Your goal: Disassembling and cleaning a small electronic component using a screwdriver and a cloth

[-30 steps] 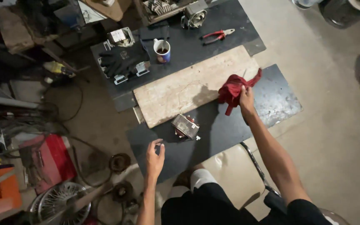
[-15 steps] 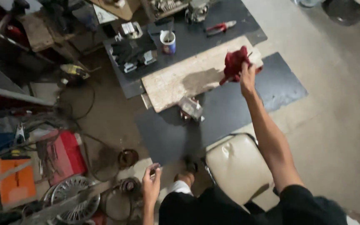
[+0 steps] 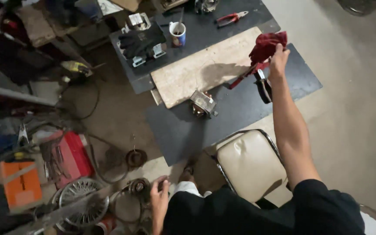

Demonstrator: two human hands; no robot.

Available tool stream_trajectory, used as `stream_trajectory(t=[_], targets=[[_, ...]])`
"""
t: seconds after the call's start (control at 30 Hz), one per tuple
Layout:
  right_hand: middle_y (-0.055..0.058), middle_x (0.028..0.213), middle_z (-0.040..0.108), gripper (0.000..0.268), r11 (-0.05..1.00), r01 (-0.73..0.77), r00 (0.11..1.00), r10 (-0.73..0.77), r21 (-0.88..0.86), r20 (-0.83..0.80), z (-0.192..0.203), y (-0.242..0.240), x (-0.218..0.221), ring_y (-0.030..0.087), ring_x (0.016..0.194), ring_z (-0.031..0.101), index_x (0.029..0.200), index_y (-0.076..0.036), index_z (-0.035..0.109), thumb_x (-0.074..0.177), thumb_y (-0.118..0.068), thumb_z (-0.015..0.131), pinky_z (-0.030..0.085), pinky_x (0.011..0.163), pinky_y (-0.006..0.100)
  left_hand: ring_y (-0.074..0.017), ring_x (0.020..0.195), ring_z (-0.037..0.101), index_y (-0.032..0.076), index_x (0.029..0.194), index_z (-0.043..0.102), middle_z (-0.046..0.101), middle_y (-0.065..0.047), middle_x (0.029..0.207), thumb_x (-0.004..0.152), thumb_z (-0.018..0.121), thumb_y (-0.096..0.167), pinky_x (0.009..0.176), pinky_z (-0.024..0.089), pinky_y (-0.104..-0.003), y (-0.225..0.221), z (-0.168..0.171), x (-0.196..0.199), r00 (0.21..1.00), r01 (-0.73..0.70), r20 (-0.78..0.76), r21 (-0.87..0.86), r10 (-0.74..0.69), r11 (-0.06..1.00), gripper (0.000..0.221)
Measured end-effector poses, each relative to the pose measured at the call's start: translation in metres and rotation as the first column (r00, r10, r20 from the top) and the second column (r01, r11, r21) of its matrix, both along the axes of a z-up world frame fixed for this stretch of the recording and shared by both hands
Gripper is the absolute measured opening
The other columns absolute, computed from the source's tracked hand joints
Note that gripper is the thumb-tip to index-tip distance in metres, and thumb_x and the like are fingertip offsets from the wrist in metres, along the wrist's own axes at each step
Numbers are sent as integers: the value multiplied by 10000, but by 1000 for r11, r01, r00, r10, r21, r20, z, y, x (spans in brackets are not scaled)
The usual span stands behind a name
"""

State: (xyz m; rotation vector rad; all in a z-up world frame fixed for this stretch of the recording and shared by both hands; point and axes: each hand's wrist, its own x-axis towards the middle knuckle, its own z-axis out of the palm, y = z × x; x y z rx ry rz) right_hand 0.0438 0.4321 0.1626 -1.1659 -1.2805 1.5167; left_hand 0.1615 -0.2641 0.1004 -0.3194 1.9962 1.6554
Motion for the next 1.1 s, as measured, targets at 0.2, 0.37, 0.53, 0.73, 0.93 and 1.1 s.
stream_trajectory(t=[0.2, 0.37, 0.53, 0.73, 0.93, 1.1], targets=[[27, 1001, 700, 205, 980, 187, 969, -195, -68, -149, -18, 81, 20, 171, 897, 634, 999, -188, 662, 850, -311, 595, 479, 754, 319, -188, 1028, 733, 39, 1189, 686, 766, -113, 1152, 970, 614, 161, 916, 587, -300, 46, 10, -71, 983, 138, -133, 103, -124, 985, 260], [62, 1133, 650, 332, 995, 7, 1000, -10, 102, 26, -62, 180, 141, 204, 1035, 583, 1107, -179, 652, 799, -301, 681, 405, 889, 334, -228, 1059, 729, 125, 1231, 693, 771, -82, 1126, 977, 601, 195, 949, 551, -374, 115, 56, -144, 804, 374, -396, -245, -444, 895, 279], [97, 1266, 600, 497, 956, -187, 962, 132, 226, 238, -119, 119, 328, 237, 1173, 532, 1214, -169, 641, 749, -290, 767, 331, 1024, 349, -361, 1189, 640, 124, 1388, 611, 671, -138, 1259, 946, 625, 139, 1011, 481, -577, 169, 35, -188, 518, 451, -508, -521, -688, 724, 442], [144, 1442, 534, 732, 810, -512, 796, 321, 287, 514, -284, -263, 344, 281, 1356, 465, 1358, -156, 627, 682, -276, 883, 233, 1203, 370, -163, 1087, 709, 310, 1217, 702, 754, 70, 1116, 960, 625, 462, 1201, 206, -654, 163, -16, -165, 222, 500, -374, -749, -900, 435, 308], [204, 1481, 540, 804, 884, -428, 869, 460, -189, 183, -173, -366, 146, 342, 1380, 500, 1429, -98, 593, 740, -425, 850, 287, 1227, 449, -178, 997, 730, 242, 1237, 704, 764, 23, 1017, 1028, 564, 266, 1155, 330, -519, 147, 4, -108, 244, 532, -474, -664, -846, 526, 252], [228, 1307, 674, 760, 489, -218, 969, 8, -845, -245, -70, -388, 38, 371, 1151, 686, 1366, -75, 620, 866, -628, 766, 536, 1004, 576, -249, 1011, 705, 215, 1357, 663, 736, -46, 1016, 1003, 588, 247, 1099, 392, -531, 145, 13, -105, 196, 624, -451, -628, -871, 466, 364]])
